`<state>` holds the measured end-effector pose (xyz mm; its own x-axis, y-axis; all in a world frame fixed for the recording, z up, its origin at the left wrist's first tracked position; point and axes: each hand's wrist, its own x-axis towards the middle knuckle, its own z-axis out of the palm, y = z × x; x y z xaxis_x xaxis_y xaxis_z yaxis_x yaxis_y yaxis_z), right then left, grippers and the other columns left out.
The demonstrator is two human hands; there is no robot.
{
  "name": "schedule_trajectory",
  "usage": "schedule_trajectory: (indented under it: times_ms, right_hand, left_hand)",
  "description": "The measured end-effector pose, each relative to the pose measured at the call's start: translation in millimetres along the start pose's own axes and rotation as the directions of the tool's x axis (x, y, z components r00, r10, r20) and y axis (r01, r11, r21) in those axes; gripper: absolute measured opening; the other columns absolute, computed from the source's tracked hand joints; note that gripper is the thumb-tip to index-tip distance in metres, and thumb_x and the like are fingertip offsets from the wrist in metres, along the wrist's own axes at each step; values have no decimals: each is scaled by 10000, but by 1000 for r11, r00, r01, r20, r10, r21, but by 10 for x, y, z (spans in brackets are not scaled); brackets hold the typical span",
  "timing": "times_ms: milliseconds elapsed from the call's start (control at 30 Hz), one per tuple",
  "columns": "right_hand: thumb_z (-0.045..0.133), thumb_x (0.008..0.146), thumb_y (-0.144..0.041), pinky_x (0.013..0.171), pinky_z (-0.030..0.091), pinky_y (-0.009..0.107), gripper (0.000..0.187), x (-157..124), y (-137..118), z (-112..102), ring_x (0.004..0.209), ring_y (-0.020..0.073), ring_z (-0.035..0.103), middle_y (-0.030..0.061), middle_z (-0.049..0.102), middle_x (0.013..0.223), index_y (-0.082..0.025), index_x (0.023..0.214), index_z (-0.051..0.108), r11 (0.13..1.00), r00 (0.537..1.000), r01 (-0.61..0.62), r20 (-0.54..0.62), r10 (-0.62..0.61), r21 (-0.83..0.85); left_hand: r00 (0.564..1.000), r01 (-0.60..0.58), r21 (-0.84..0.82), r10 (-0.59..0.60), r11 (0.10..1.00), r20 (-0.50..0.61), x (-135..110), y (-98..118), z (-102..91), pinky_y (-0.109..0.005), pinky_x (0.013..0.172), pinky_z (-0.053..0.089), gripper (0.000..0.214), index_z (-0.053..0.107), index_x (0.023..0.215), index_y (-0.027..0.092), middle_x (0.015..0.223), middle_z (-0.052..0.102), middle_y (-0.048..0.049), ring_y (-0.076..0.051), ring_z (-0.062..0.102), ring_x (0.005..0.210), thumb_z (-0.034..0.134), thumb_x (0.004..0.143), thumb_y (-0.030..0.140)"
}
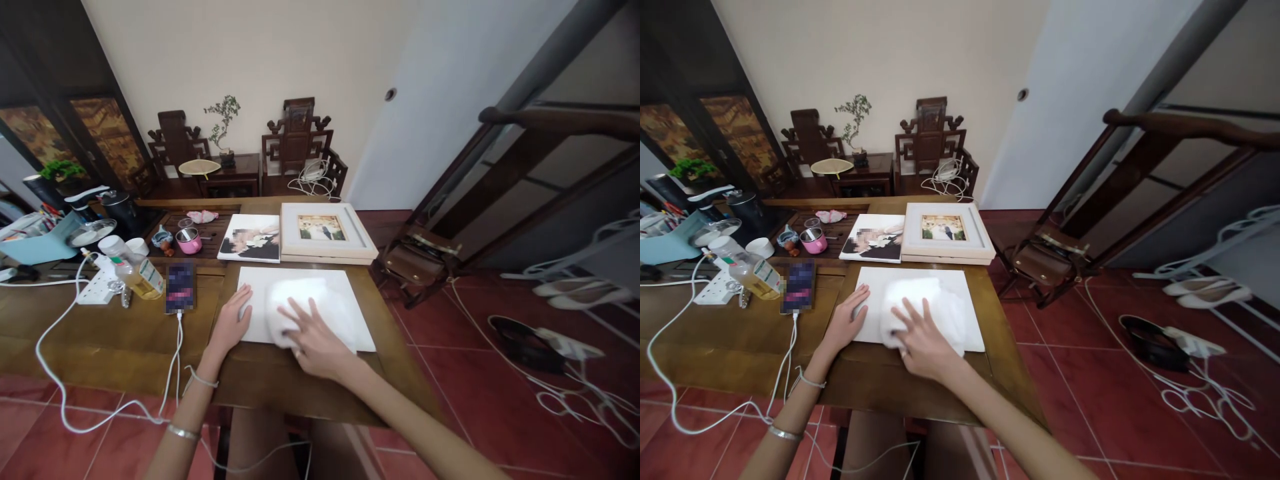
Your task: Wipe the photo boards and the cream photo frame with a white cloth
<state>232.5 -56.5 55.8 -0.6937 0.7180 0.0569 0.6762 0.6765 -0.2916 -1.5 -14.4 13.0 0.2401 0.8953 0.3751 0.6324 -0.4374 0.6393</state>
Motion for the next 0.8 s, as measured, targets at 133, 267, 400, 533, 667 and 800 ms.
schedule_trajectory:
  times_ms: [133, 267, 400, 533, 667, 800]
  right_hand:
    - [535, 693, -191, 1092, -52, 647, 378, -374, -229, -18, 1411, 357, 87, 97, 338, 1492, -183, 1040, 686, 983, 982, 146, 103, -157, 109]
    - [527, 692, -175, 1134, 26, 579, 386, -339, -94, -132, 1391, 300, 229, 115, 439, 1429, -179, 1049, 673, 954, 959, 241, 107, -262, 179]
    - [472, 747, -131, 1132, 136, 542, 353, 61, 237, -239, 1344, 276, 344, 174, 560, 1298, -136, 1048, 657, 982, 986, 160, 25, -163, 98]
    - [429, 815, -146, 1087, 143, 621, 382, 549, 379, -222, 1361, 311, 297, 174, 568, 1285, -119, 1150, 611, 1000, 999, 4, -49, -5, -20]
    - [492, 805, -209, 1054, 81, 688, 417, 693, 238, -105, 1375, 398, 202, 190, 418, 1425, -107, 1195, 599, 989, 994, -93, -65, 86, -118]
    - [516, 785, -223, 1079, 32, 663, 413, 356, -57, -12, 1389, 392, 158, 171, 354, 1470, -143, 1176, 622, 995, 999, 48, 12, -47, -82]
  left_hand:
    - [1000, 5, -9, -5, 1000, -3, -3, 19, 7, -441, 1117, 343, 385, 571, 1245, 155, 1362, 522, -119, -214, 428, 1318, 463, 880, 217]
    - [1000, 10, -8, -10, 1000, -10, -5, 24, 7, -456, 1114, 343, 385, 571, 1245, 163, 1361, 522, -119, -215, 433, 1315, 466, 879, 217]
    - [1000, 4, -10, -4, 1000, -10, -9, 7, 6, -460, 1113, 344, 383, 571, 1246, 167, 1357, 527, -116, -216, 434, 1314, 468, 882, 225]
    - [1000, -4, -25, 4, 1000, -19, -9, -10, 1, -451, 1114, 345, 380, 576, 1242, 187, 1355, 533, -97, -218, 433, 1314, 474, 879, 230]
    - [1000, 4, -19, -4, 1000, 1, -2, -11, -4, -446, 1119, 336, 385, 571, 1248, 170, 1362, 524, -105, -221, 425, 1320, 468, 882, 235]
    - [1000, 15, -25, -15, 1000, 10, 5, 4, -6, -458, 1118, 334, 385, 570, 1249, 177, 1362, 525, -103, -223, 424, 1320, 465, 883, 233]
